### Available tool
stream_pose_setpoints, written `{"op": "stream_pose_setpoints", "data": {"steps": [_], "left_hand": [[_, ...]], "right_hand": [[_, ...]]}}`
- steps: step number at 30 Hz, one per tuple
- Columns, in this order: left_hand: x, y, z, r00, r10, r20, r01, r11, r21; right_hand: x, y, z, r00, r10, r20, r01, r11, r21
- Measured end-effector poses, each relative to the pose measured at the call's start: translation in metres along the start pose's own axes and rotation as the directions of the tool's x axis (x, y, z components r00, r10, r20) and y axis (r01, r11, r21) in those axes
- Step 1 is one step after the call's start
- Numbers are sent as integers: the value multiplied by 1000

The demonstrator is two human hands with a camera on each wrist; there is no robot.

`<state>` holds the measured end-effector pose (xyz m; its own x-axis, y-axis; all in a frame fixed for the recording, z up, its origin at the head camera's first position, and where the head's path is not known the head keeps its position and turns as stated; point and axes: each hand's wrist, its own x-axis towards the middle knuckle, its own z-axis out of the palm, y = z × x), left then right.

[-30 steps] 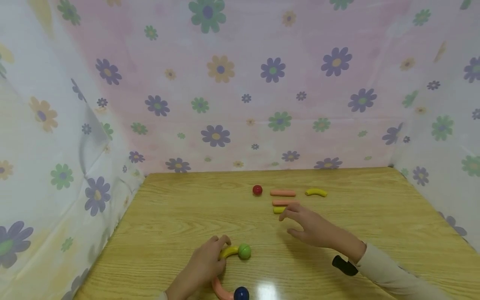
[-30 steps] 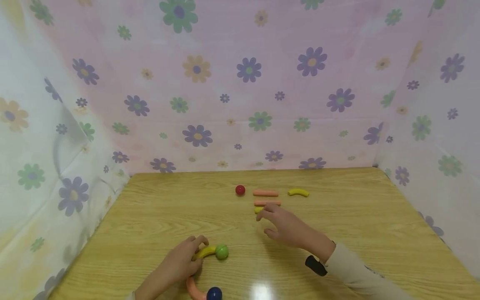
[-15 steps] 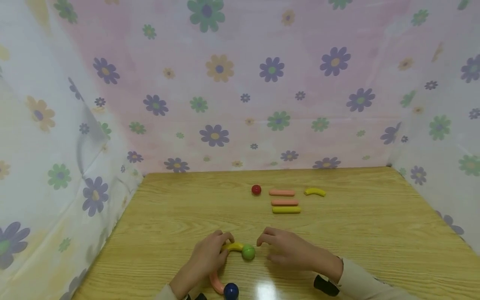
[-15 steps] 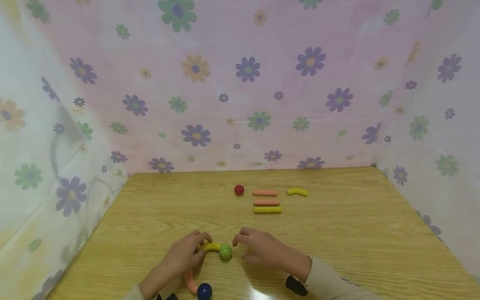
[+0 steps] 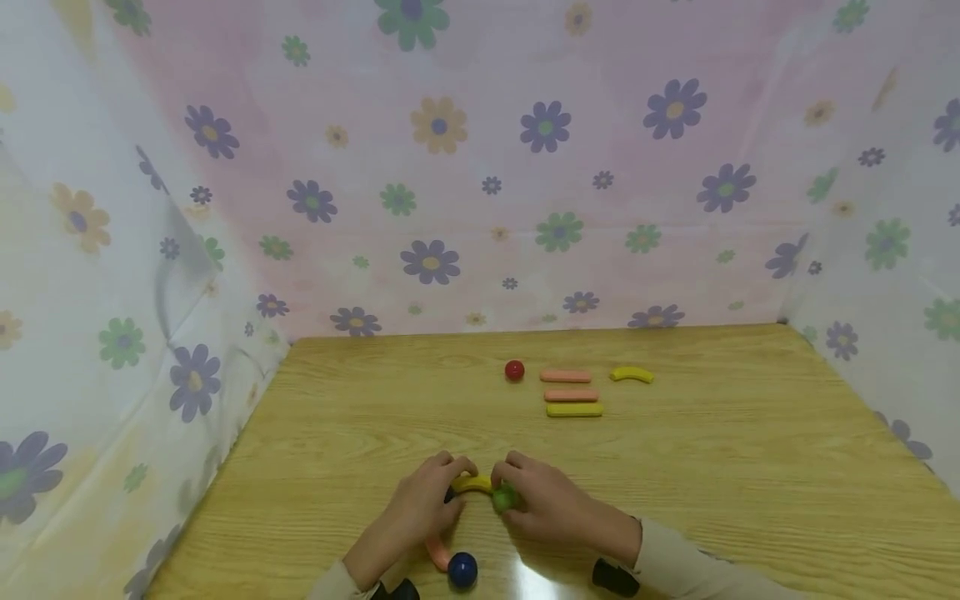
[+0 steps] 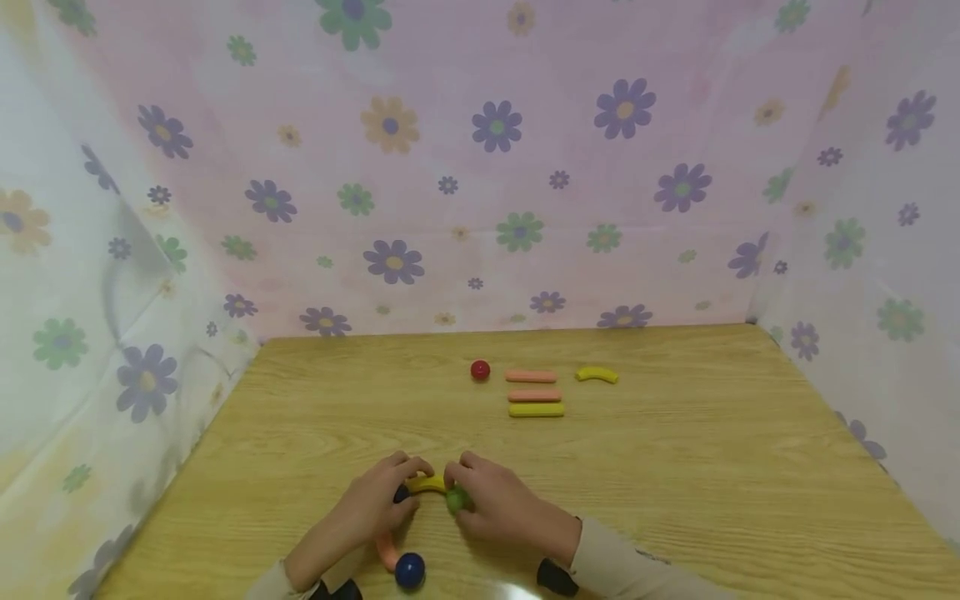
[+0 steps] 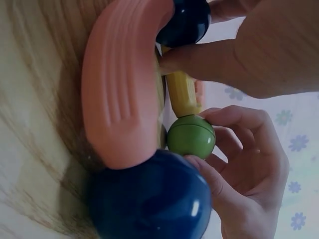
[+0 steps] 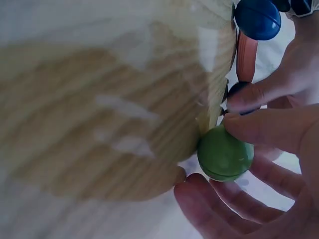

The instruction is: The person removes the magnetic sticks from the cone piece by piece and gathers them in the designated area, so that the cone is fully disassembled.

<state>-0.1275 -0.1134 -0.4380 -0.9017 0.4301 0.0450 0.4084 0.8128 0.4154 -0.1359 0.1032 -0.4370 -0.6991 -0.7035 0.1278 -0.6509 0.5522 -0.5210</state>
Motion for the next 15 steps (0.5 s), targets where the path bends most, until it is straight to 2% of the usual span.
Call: {"op": "stream_pose_setpoints", "data": {"steps": [6,9,15], "left_hand": [[2,-2,1,999,-4,-37,4,1000,-15],[3,-3,1,999,5,-37,-6,1000,-13],[3,-3,1,999,10,-33,-11,1000,-7]], "right_hand": [[3,-2,7,1000,28,-8,-27,996,79],[4,-3,9,999,51,-17,-48,993,108],[1,-3,8,999,43,-29,-39,989,145]]}}
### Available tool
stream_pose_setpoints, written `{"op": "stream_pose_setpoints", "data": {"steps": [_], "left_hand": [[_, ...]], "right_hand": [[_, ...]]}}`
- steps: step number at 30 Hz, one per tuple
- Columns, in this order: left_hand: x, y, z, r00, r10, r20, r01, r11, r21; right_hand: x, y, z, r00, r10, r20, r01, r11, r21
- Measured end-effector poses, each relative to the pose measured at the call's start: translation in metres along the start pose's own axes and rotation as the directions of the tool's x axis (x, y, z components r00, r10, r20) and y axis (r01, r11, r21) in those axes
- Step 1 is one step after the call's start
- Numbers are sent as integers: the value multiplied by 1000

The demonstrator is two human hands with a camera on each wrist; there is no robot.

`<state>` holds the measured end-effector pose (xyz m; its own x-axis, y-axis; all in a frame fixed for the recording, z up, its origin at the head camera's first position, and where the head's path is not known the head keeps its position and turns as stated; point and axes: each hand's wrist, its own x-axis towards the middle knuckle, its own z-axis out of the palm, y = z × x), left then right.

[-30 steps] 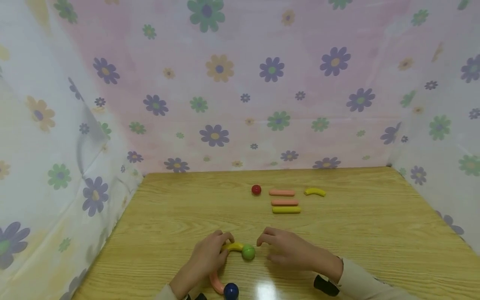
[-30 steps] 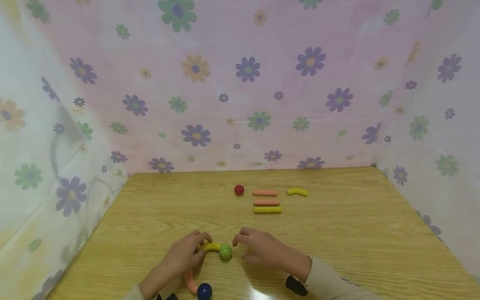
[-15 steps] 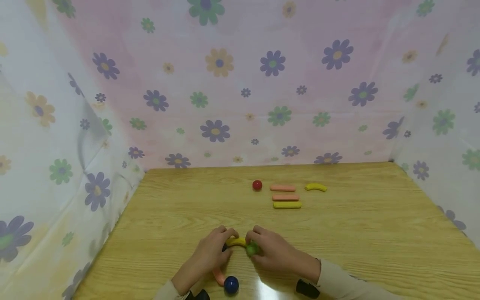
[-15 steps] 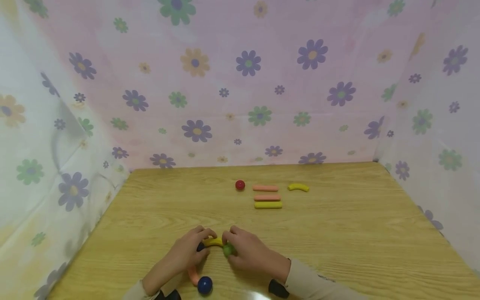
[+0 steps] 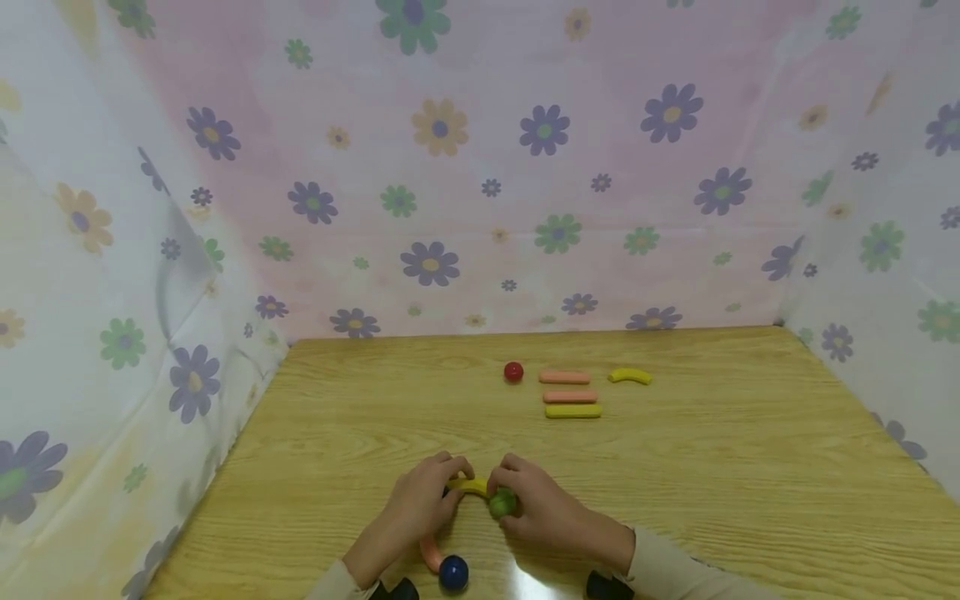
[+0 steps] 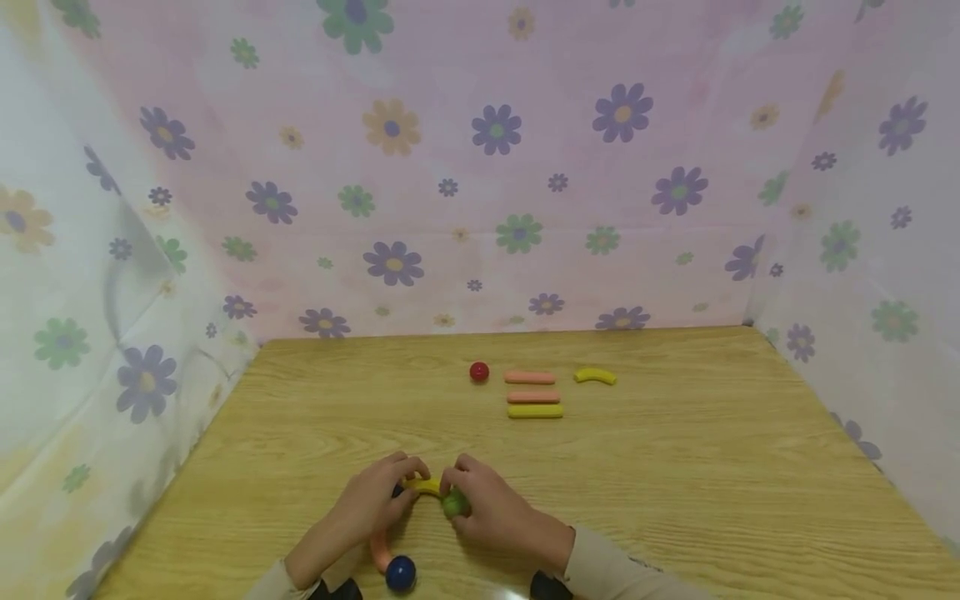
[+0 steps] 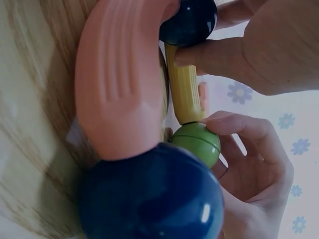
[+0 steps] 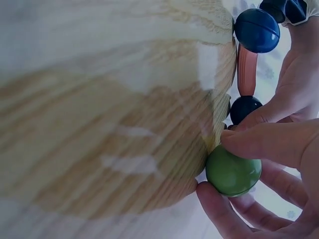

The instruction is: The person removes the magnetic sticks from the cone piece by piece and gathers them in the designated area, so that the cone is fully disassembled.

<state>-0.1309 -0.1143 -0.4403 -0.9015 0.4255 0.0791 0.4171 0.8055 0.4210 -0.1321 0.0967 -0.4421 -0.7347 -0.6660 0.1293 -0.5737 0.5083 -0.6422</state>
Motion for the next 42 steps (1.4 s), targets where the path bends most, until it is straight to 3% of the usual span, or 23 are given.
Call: {"op": "stream_pose_setpoints", "data": {"steps": [16,35,42], "left_hand": [[-1,-5,-2,1000,2,14,-2,1000,-2],[0,-4,-6,999,-4,39,4,1000,-21],[0,-5,-4,999,-21,45,22,999,-24]], "right_hand": [[-6,16,-14,992,45,-117,-39,998,52],[0,26,-20,994,70,-83,-62,994,94],[8,33,-24,994,34,-101,-30,999,44]]}}
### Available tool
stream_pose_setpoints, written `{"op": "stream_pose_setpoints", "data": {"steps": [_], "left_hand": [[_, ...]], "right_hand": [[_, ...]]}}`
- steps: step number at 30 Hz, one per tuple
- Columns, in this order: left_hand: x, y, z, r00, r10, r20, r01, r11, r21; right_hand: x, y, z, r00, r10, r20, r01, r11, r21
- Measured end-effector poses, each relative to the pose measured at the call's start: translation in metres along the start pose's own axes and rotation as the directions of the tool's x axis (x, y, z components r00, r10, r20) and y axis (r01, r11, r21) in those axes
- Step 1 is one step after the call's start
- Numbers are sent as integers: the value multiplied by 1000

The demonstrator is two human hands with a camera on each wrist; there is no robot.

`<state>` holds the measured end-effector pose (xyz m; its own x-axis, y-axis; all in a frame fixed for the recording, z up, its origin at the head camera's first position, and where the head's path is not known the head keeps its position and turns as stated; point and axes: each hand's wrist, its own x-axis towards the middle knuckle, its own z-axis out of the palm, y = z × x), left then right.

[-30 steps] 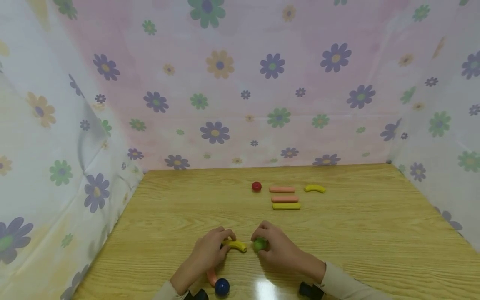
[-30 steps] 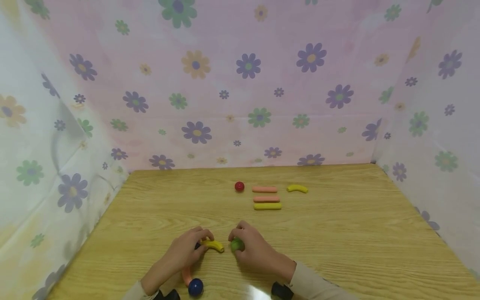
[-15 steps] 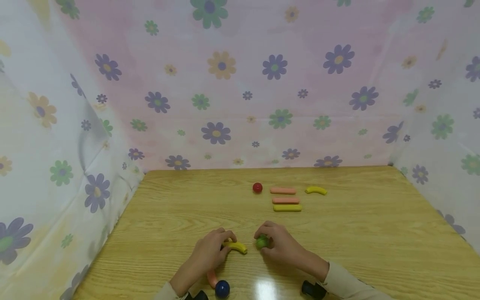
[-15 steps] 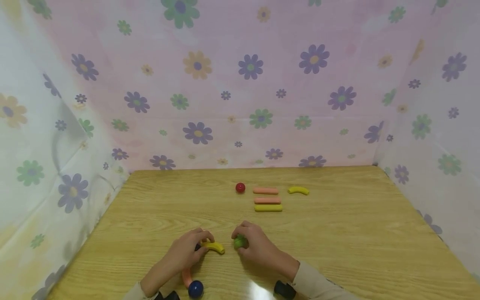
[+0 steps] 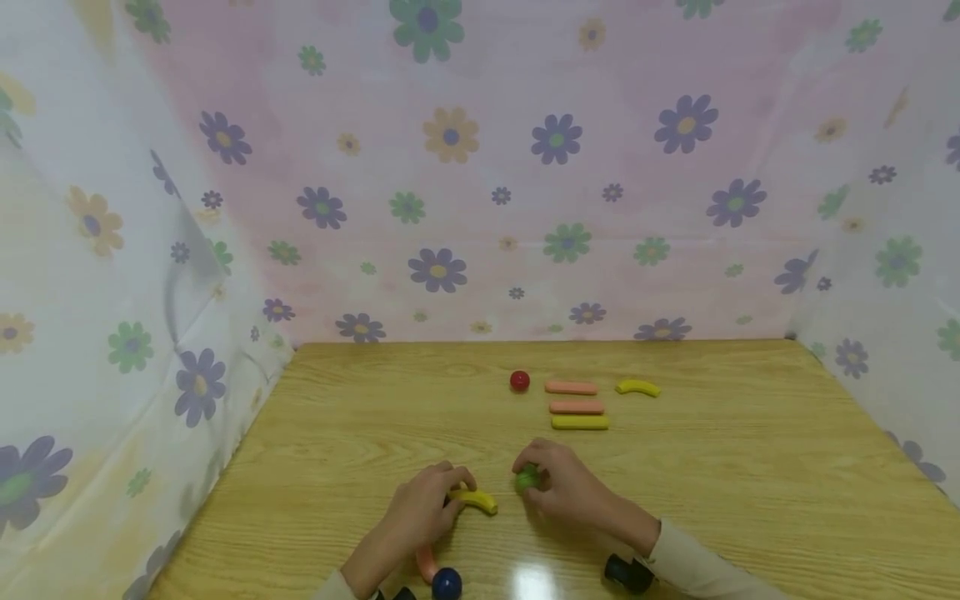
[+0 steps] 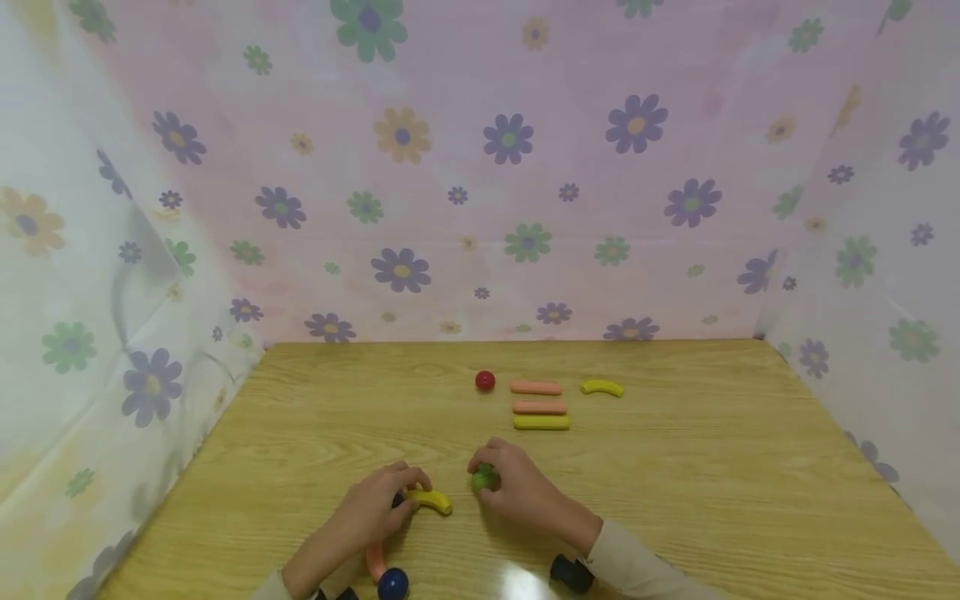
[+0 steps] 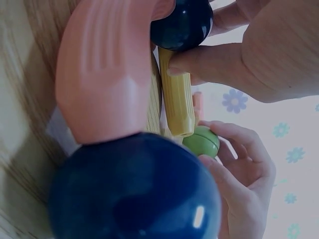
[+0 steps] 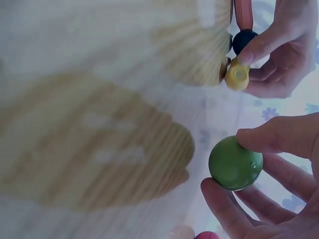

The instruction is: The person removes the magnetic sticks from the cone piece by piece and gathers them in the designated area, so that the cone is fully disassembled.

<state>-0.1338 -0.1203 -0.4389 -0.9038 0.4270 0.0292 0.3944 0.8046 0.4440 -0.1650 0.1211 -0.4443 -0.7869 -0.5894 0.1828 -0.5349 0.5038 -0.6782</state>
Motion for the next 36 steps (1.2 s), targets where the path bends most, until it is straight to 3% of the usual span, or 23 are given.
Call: {"op": "stream_pose_setpoints", "data": {"steps": [14,22,36], "left_hand": [[-2,-2,-2,1000,8,-8,-8,1000,-10],[-2,-2,-5,1000,-11,-2,11,1000,-2],[-2,-3,-3,999,-24,22,24,999,-38]], "right_hand": [[28,11,-5,998,-42,-43,41,999,-36],[58,12,-15,994,-74,-76,69,996,-61],[117,25,-17,993,-109,-50,99,982,-164]]}}
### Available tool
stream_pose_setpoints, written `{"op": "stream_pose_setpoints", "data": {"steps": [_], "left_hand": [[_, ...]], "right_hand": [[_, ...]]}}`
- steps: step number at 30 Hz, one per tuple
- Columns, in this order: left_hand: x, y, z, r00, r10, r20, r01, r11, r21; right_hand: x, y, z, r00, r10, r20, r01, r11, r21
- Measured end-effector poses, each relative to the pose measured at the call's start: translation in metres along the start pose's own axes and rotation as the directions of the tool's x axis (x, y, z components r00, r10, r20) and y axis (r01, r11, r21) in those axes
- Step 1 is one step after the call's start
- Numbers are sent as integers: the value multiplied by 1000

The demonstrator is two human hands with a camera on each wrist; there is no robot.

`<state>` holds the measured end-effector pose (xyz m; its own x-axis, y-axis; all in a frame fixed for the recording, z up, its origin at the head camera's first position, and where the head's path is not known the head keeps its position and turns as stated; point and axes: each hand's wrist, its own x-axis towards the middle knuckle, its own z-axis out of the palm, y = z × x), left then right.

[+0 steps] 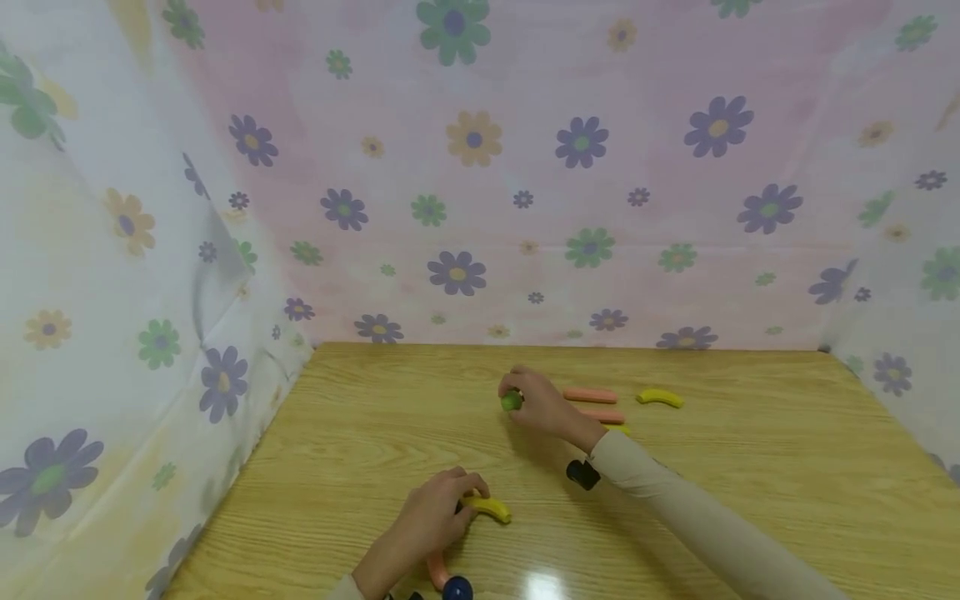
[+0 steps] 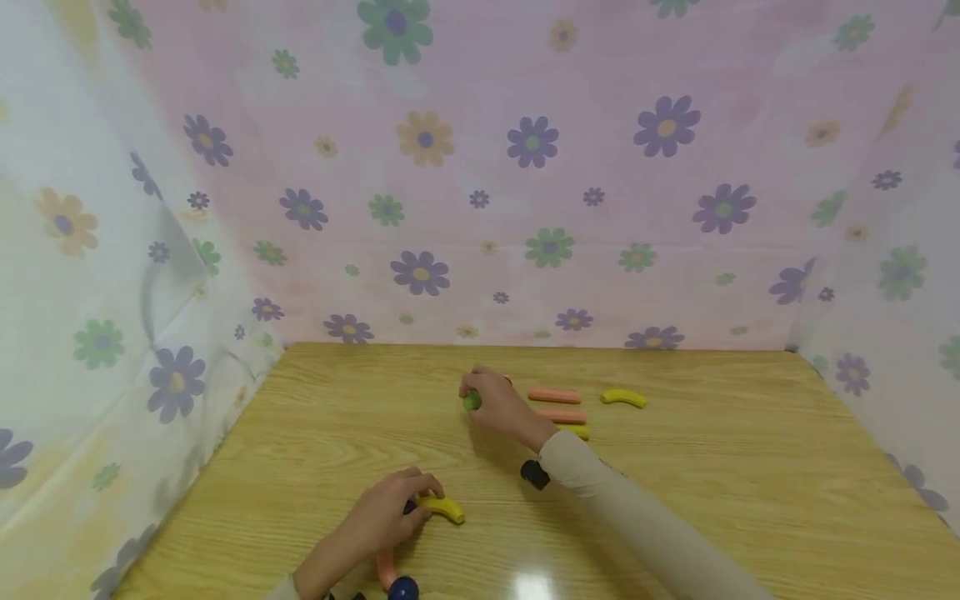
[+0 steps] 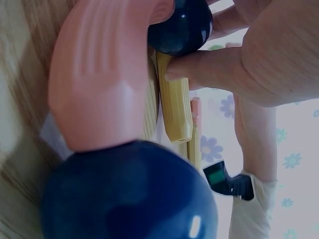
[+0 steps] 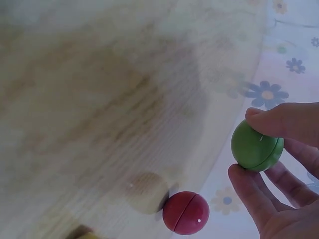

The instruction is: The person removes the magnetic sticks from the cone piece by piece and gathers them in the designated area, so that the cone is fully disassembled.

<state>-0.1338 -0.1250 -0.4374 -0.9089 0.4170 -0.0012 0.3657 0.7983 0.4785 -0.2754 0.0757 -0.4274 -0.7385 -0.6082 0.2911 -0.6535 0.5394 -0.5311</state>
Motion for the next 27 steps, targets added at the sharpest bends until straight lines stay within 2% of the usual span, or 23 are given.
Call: {"op": "stream_pose_setpoints", "data": {"steps": [12,21,27], "left_hand": [[1,0,1,1000,-10,1,10,1000,6],[1,-1,3,1000,15,-9,-15,1000,14],[2,-1,2,1000,17,-10,-17,1000,23]], "right_hand": [[35,15,7,998,27,52,-25,999,-48],[41,25,13,994,67,90,-57,993,-103],[43,26,11,992,47,117,-38,996,-80]]}}
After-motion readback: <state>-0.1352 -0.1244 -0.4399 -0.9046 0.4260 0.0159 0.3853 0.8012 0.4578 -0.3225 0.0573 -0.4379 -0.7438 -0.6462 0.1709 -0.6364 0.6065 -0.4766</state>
